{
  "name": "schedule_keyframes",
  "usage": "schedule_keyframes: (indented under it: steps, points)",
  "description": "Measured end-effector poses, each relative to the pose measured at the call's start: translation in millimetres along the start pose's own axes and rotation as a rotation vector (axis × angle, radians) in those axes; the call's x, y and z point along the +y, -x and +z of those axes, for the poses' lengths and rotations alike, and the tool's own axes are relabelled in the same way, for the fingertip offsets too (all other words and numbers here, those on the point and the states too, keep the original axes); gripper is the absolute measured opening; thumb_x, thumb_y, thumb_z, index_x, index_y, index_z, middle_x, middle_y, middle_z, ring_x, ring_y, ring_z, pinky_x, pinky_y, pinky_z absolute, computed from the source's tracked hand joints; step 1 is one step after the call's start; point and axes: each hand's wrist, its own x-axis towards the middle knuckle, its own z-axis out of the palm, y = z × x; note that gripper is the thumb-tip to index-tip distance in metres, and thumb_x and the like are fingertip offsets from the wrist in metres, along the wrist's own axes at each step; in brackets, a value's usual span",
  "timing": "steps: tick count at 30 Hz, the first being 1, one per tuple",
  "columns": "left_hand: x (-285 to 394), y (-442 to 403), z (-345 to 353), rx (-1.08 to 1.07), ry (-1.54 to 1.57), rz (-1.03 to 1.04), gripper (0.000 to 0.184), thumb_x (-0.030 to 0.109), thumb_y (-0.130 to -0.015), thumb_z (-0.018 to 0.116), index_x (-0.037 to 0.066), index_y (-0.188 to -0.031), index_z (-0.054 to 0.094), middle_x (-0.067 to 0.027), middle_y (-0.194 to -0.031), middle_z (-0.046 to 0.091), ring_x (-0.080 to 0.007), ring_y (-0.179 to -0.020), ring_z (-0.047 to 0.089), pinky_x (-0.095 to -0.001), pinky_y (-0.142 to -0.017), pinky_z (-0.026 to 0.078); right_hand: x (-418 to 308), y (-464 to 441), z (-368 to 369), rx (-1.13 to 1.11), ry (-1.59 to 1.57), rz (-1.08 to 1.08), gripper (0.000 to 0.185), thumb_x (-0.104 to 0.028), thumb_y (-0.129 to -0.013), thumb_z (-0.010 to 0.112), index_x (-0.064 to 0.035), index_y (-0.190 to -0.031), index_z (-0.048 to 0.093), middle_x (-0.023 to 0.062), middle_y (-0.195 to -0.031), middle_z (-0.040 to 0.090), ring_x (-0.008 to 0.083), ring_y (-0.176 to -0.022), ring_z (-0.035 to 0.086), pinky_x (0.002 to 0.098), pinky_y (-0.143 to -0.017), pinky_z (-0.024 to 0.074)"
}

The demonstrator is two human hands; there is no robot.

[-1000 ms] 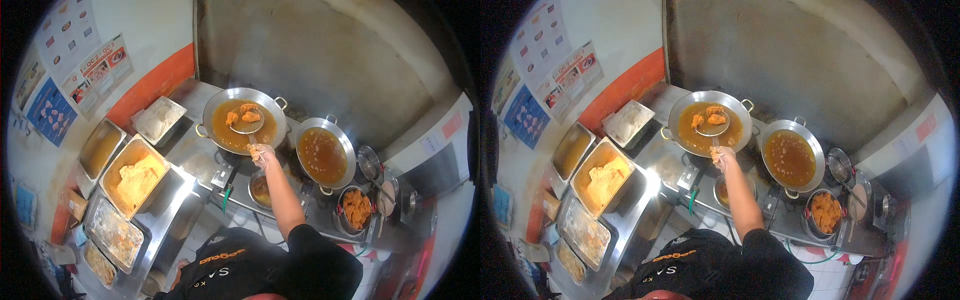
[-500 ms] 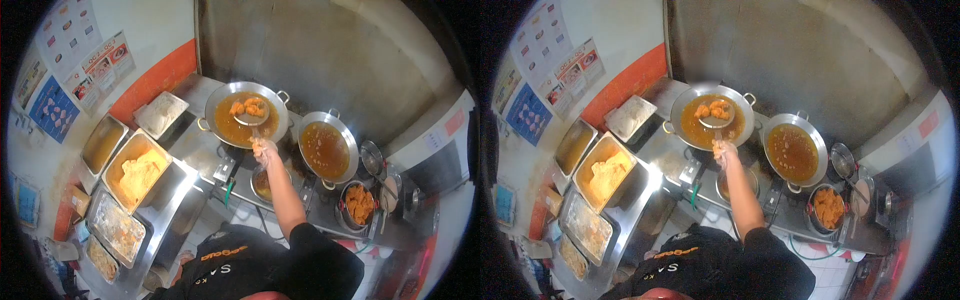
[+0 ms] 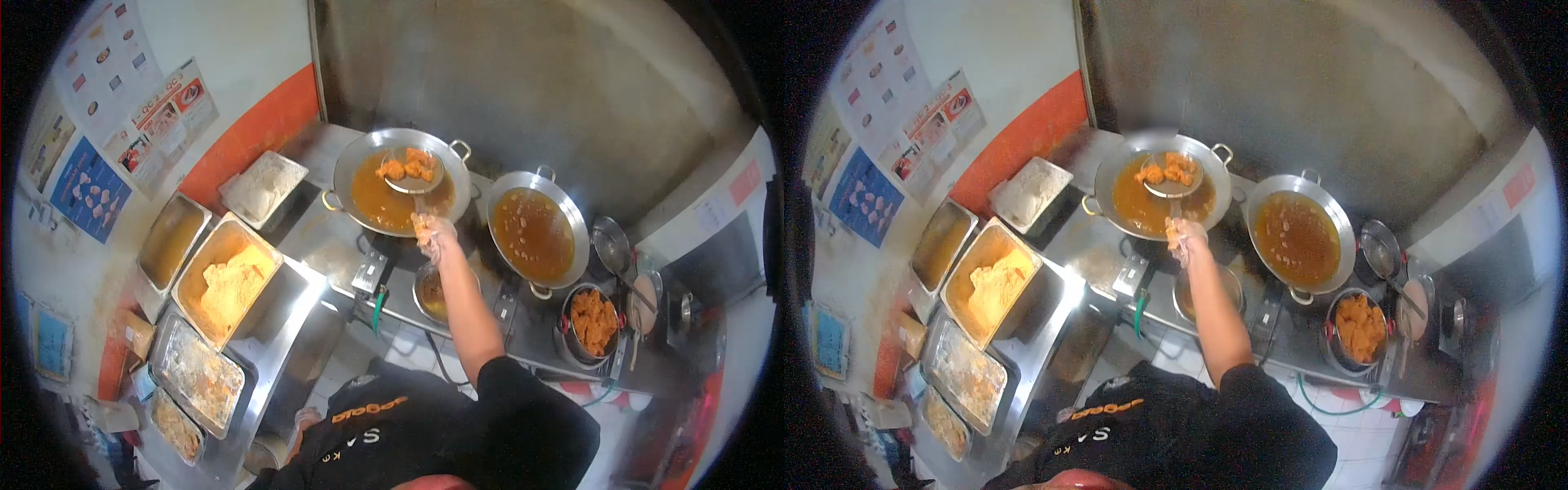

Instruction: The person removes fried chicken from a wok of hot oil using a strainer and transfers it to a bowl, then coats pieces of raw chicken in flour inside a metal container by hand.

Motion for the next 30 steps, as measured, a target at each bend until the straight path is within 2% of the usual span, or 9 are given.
schedule_keyframes:
  steps: [1,8,10,12,15,17,21,24,30]
  points:
    - [-1.6,-0.1,0.3,0.008,-0.008,0.003,0.022,0.029,-0.083,0.058,0.016,-0.093,0.073,-0.0039,-0.108,0.068,-0.0236,-0.106,0.063,-0.0370,-0.091,0.051,0.0,-2.9,1.3,0.136,0.072,-0.061,0.013,-0.015,-0.090,0.062,-0.0033,-0.089,0.065,0.0045,-0.062,0.059,0.0129,-0.038,0.051,0.0252,-0.030,0.0408]
    - [-4.3,1.0,-7.6,0.143,-0.057,0.132,0.020,0.027,-0.083,0.057,0.017,-0.090,0.073,-0.0027,-0.105,0.070,-0.0227,-0.104,0.064,-0.0363,-0.090,0.052,-27.8,49.5,44.7,0.108,0.086,-0.178,0.017,-0.022,-0.090,0.065,-0.0067,-0.098,0.068,0.0025,-0.062,0.058,0.0104,-0.037,0.048,0.0234,-0.030,0.0380]
    - [-6.0,6.5,-6.9,0.248,0.167,0.251,0.019,0.026,-0.082,0.058,0.016,-0.089,0.073,-0.0036,-0.104,0.070,-0.0229,-0.103,0.064,-0.0369,-0.090,0.052,-38.0,57.3,54.5,0.063,0.089,-0.160,0.021,-0.026,-0.088,0.068,-0.0098,-0.102,0.068,0.0003,-0.059,0.054,0.0096,-0.035,0.044,0.0231,-0.029,0.0338]
    - [-6.7,4.4,-10.9,0.475,0.623,0.474,0.018,0.025,-0.080,0.060,0.015,-0.087,0.073,-0.0054,-0.102,0.070,-0.0233,-0.100,0.065,-0.0380,-0.089,0.052,-35.5,56.2,58.3,0.104,0.098,-0.163,0.024,-0.027,-0.087,0.069,-0.0103,-0.105,0.068,-0.0011,-0.057,0.051,0.0090,-0.034,0.040,0.0234,-0.029,0.0301]
    - [-5.5,-6.3,-12.2,0.701,1.089,0.689,0.017,0.023,-0.077,0.062,0.013,-0.086,0.073,-0.0072,-0.100,0.070,-0.0237,-0.098,0.066,-0.0390,-0.089,0.052,-16.8,32.3,39.5,-0.023,-0.004,-0.158,0.025,-0.035,-0.091,0.064,-0.0101,-0.088,0.063,0.0002,-0.060,0.053,0.0125,-0.039,0.046,0.0271,-0.032,0.0339]
    - [-4.0,-9.0,-2.7,0.782,0.885,0.598,0.016,0.026,-0.077,0.063,0.016,-0.085,0.073,-0.0066,-0.100,0.070,-0.0230,-0.101,0.065,-0.0403,-0.093,0.050,-1.1,29.7,28.2,0.017,0.013,-0.143,0.024,-0.033,-0.091,0.064,-0.0097,-0.086,0.063,0.0005,-0.060,0.053,0.0131,-0.038,0.046,0.0275,-0.032,0.0350]
    - [-3.4,-3.4,1.3,0.523,0.557,0.155,0.017,0.026,-0.077,0.063,0.015,-0.086,0.073,-0.0071,-0.100,0.070,-0.0235,-0.100,0.065,-0.0405,-0.093,0.050,9.3,38.8,23.4,0.145,0.039,-0.107,0.020,-0.029,-0.090,0.064,-0.0108,-0.082,0.062,0.0012,-0.058,0.054,0.0139,-0.038,0.047,0.0286,-0.033,0.0367]
    - [-3.4,-3.7,4.3,0.436,0.496,0.071,0.017,0.025,-0.077,0.063,0.015,-0.086,0.073,-0.0074,-0.100,0.070,-0.0238,-0.100,0.065,-0.0406,-0.093,0.050,6.9,42.1,20.6,0.207,0.048,-0.083,0.020,-0.030,-0.089,0.066,-0.0115,-0.081,0.061,0.0017,-0.059,0.055,0.0141,-0.038,0.047,0.0289,-0.033,0.0369]
    - [-1.9,-3.4,-2.9,0.338,0.429,0.021,0.017,0.025,-0.078,0.063,0.014,-0.087,0.072,-0.0081,-0.100,0.070,-0.0245,-0.099,0.065,-0.0408,-0.092,0.051,-11.4,52.2,33.3,0.124,0.025,-0.201,0.021,-0.033,-0.088,0.067,-0.0133,-0.084,0.062,0.0009,-0.059,0.054,0.0147,-0.039,0.048,0.0291,-0.034,0.0374]
